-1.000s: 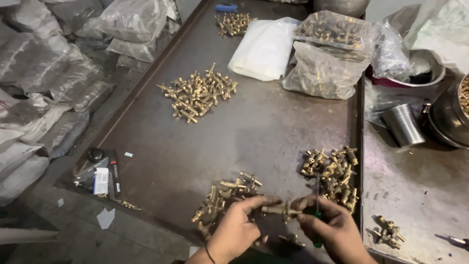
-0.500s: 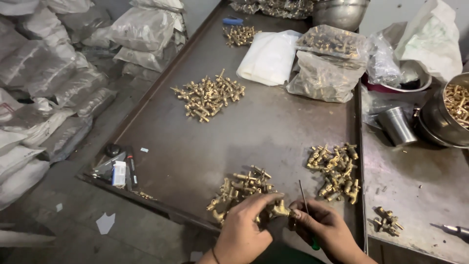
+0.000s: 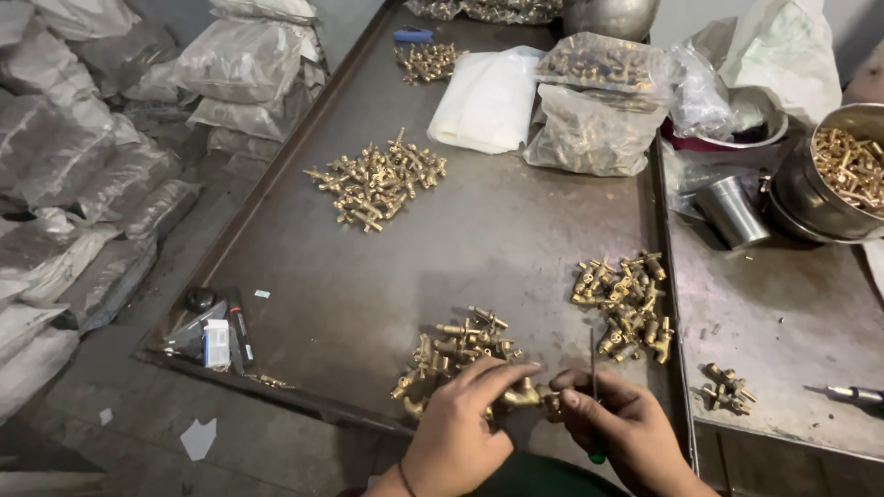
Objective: Tightening small screws on brass metal valve fittings at a workbench.
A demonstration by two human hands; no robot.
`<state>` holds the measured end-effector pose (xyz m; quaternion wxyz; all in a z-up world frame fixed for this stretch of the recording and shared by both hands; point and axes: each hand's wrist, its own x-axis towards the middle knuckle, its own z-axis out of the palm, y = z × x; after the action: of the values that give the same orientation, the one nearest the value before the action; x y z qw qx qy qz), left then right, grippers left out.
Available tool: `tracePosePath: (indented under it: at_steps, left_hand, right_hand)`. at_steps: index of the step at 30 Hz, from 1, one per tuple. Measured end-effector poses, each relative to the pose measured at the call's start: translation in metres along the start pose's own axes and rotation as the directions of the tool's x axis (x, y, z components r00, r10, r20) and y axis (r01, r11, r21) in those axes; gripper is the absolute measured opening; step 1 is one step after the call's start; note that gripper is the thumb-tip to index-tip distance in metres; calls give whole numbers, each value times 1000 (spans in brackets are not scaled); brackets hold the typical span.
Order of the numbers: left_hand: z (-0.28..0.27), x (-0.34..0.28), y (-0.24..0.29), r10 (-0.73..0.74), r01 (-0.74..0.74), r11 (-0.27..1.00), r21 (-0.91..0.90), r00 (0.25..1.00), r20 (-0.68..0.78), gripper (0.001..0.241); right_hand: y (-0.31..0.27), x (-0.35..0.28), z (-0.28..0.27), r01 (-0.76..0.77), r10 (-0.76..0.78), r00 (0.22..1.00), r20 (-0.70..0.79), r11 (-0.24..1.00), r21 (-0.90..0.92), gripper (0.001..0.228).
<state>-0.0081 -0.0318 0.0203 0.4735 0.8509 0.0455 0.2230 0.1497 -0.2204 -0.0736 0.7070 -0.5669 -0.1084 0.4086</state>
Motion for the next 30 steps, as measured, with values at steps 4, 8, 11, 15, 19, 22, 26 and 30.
tracePosePath:
  at_steps: [4,8,11,15,19,22,26,30]
  left_hand:
    - [-1,7,-3,-25,25,999,-23,1000,20,45]
    - [2,12,-14,-46,48,996,-70,998,35,40]
    - [5,20,-18,-67,71,992,-101,997,43,40]
    - [16,24,-38,-217,242,930,-276,969,117,37]
    - [18,34,-52,-390,417,843,-340,909,147,38]
    - [18,38,-73,-611,605,730,-318,786,93,39]
    - [22,32,-99,-683,653,713,-256,729,-44,39]
    - [19,32,-94,-598,557,787,-267,795,-105,37]
  right_hand:
    - [-13,-6,10,23,-24,1000,-19,999,-47,28]
    - [-11,-4,6,35,-36,999,-9,992,-125,32]
    - [-16,-3,6,31,-33,999,-12,991,-126,33]
    - [-24,-1,6,55,-49,998,50,992,-116,33]
    - [-42,11,-2,130,-142,989,-32,959,-252,32]
    - [-42,21,-12,147,-185,983,-14,825,-546,25]
    - [-19,21,-20,-11,66,998,7,263,-965,39]
    - [31,33,-56,359,-166,926,338,111,-927,54]
